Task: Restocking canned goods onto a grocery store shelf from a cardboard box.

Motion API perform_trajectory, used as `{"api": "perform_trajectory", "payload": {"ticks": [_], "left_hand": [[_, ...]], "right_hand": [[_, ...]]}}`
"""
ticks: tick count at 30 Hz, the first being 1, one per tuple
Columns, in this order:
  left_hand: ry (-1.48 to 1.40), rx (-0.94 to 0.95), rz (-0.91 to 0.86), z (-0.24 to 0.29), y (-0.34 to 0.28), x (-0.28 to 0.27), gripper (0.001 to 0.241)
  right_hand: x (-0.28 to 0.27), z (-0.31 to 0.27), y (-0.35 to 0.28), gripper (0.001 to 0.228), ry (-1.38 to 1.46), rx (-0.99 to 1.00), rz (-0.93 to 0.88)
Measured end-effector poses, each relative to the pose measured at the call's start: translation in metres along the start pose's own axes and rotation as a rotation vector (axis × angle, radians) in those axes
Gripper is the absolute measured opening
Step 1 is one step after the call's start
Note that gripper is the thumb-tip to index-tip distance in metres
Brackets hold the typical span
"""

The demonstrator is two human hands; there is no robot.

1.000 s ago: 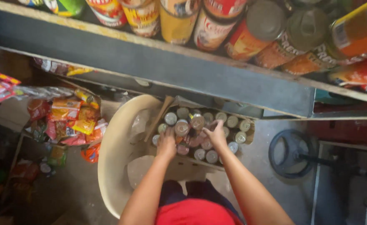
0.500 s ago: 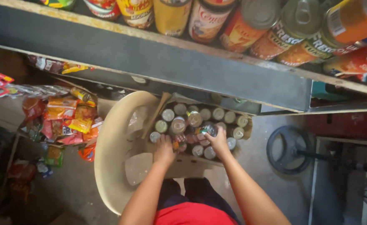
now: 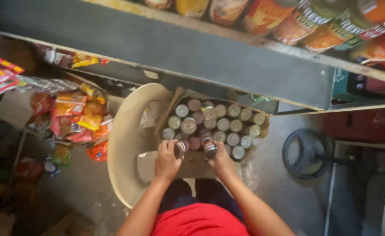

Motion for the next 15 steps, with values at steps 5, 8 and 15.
{"api": "perform_trajectory", "payload": {"ticks": [5, 8, 15], "left_hand": [[-0.017, 0.037, 0.154, -0.013, 0.009, -0.021, 0.066], [-0.020, 0.020, 0.160, -0.016, 0.015, -0.028, 0.067], [0.050, 0.007, 0.061, -0.003, 0.034, -0.039, 0.062]], "right_hand": [[-0.023, -0.034, -0.002, 0.077, -0.073, -0.121, 0.111], [-0.024, -0.050, -0.006, 0.074, -0.077, -0.077, 0.074], [-0.033, -0.111, -0.011, 0.065, 0.010, 0.072, -0.021]]}}
Point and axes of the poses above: each hand's wrist, its own y-axis towards the middle knuckle, its own x-axis out of the palm, z = x × y, the point moved 4 cm from there along y, towards the middle knuckle, and after that the axes turned 11 degrees about -z, right-handed, at the moved point
